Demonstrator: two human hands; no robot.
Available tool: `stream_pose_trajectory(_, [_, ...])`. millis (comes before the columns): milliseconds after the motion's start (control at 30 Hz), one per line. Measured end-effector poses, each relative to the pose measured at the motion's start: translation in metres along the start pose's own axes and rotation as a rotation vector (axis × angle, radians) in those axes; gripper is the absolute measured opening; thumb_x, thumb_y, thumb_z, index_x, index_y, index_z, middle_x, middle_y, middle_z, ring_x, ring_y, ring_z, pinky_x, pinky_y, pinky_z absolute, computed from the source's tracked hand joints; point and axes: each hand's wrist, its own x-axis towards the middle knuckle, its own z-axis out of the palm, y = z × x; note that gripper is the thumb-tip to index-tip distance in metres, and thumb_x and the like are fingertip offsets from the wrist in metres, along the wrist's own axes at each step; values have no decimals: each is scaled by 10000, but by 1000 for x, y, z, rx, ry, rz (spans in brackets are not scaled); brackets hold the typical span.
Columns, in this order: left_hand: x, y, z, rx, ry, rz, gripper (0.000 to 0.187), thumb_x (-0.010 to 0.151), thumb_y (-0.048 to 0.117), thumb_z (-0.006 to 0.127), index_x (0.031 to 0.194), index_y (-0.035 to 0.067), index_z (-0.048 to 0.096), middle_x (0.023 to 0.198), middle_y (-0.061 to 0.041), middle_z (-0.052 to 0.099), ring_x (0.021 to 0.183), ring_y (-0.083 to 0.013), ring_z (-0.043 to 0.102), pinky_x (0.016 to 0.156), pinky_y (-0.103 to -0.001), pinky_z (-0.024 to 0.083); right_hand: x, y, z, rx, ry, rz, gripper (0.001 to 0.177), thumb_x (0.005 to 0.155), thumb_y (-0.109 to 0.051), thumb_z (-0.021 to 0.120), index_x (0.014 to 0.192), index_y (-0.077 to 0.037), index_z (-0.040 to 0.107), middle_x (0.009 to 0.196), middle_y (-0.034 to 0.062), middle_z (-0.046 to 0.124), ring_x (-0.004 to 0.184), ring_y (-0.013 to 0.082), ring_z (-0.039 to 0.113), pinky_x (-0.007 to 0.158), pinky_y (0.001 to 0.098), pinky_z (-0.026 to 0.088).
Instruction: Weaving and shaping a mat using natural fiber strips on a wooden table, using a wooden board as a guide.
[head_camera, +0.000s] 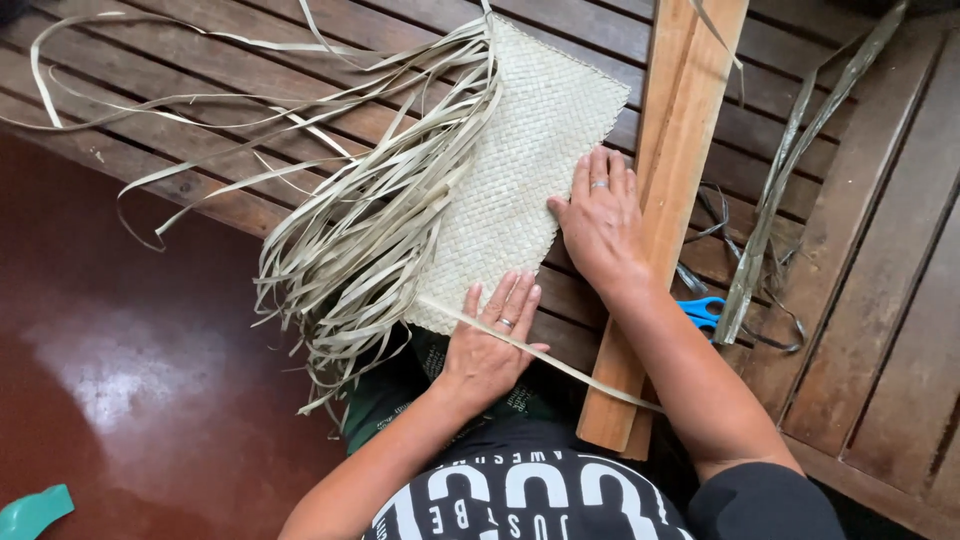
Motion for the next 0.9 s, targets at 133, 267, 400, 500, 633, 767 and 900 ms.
stream_pose_trajectory(133, [2, 0, -3, 1, 13, -2, 668, 1045, 508, 433, 1493, 16, 499, 1599, -192, 444, 1488, -347, 400, 1170, -591, 248, 7, 10, 5, 27, 26, 36, 823, 1036, -515, 520, 1549, 102, 334, 1621, 292, 297, 1528, 434, 185, 1246, 520, 208])
stream_pose_trajectory(267, [0, 0, -2, -8, 19, -22, 669, 1025, 506, 468, 1486, 24, 509, 1606, -176, 442, 1501, -333, 386, 1191, -584, 226, -3, 26, 4, -30, 115, -45, 539, 1070, -343, 522, 1384, 94, 555, 1417, 249, 497, 1440, 419, 353, 1183, 497, 334])
stream_pose_trajectory(400, [-3, 1, 3, -36, -11, -36, 700, 1009, 535, 466, 1507, 44, 483, 1621, -162, 419, 1509, -329, 371, 1186, -596, 236, -18, 45, 27, -135, 292, -178, 423, 1017, -123, 508, 1399, 37, 593, 1172, 179, 610, 1219, 340, 555, 1015, 421, 488])
stream_pose_trajectory(500, [-2, 0, 2, -23, -6, -32, 697, 1013, 535, 460, 1510, 46, 478, 1623, -162, 415, 1513, -326, 365, 1192, -594, 226, -15, 35, 8, -106, 269, -156, 572, 914, -12, 448, 1478, 49, 518, 1145, 216, 618, 1093, 366, 579, 923, 443, 490])
stream_pose_trajectory(633, [-2, 0, 3, -19, 3, -37, 694, 1015, 531, 457, 1511, 46, 476, 1625, -162, 411, 1516, -328, 364, 1192, -594, 232, 2, 35, 5, -211, 238, -127, 609, 872, -61, 467, 1475, -6, 538, 1129, 178, 607, 995, 330, 572, 802, 417, 439])
stream_pose_trajectory(767, [-3, 1, 1, -21, -1, -37, 697, 1011, 533, 468, 1504, 42, 484, 1619, -168, 419, 1511, -331, 370, 1191, -596, 232, 17, 50, 21, -178, 336, -149, 484, 827, -28, 499, 1285, -52, 650, 1079, 154, 614, 905, 340, 597, 697, 408, 426])
stream_pose_trajectory(900, [-2, -1, 1, -27, -4, -23, 689, 1011, 529, 466, 1494, 38, 495, 1613, -173, 428, 1510, -335, 373, 1185, -602, 236, 18, 36, 11, -209, 413, -151, 486, 802, 1, 547, 1276, -36, 650, 1085, 172, 605, 897, 358, 614, 650, 422, 432])
